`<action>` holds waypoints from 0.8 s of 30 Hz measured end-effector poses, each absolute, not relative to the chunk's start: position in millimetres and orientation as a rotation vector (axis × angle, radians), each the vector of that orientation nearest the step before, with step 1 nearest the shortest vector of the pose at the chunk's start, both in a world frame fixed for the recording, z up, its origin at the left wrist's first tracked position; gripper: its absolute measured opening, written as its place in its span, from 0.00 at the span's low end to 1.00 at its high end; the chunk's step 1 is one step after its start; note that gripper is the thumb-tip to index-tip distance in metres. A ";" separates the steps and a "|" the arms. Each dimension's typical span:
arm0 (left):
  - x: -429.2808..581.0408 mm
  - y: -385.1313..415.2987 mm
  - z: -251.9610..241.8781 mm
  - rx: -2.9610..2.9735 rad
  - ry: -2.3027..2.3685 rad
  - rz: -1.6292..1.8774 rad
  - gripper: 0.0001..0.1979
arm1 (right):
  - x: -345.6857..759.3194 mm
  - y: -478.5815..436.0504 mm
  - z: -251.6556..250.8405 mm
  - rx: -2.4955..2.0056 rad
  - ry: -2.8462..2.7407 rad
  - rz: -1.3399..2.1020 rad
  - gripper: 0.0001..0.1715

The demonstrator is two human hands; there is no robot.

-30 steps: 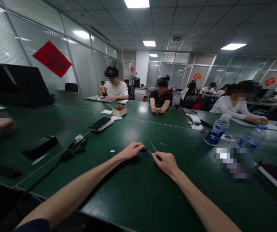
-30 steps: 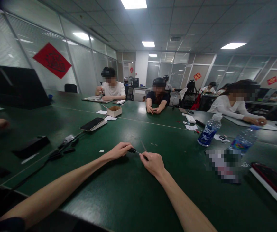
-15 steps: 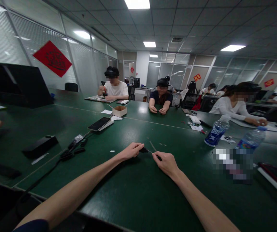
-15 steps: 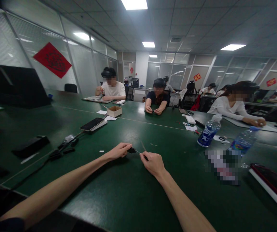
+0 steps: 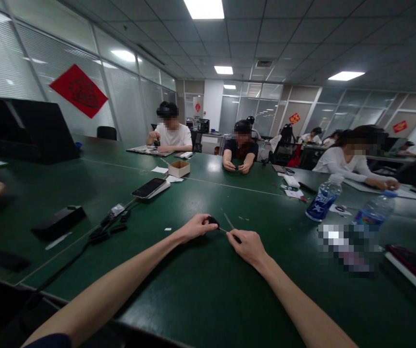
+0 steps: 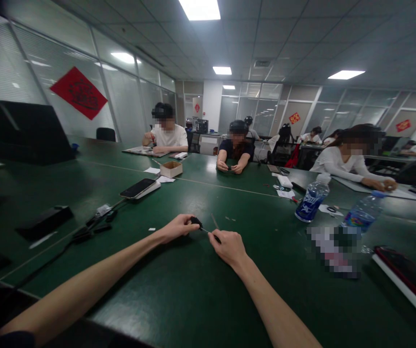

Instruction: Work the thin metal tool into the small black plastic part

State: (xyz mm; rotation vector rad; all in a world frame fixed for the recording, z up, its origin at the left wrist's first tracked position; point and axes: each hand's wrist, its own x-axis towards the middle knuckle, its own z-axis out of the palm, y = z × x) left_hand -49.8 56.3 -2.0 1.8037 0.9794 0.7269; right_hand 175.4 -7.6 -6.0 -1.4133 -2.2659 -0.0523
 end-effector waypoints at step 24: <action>-47.3 57.1 -4.4 1.489 0.689 0.695 0.21 | 170.1 -8.0 -8.7 -1.401 -2.137 0.058 0.23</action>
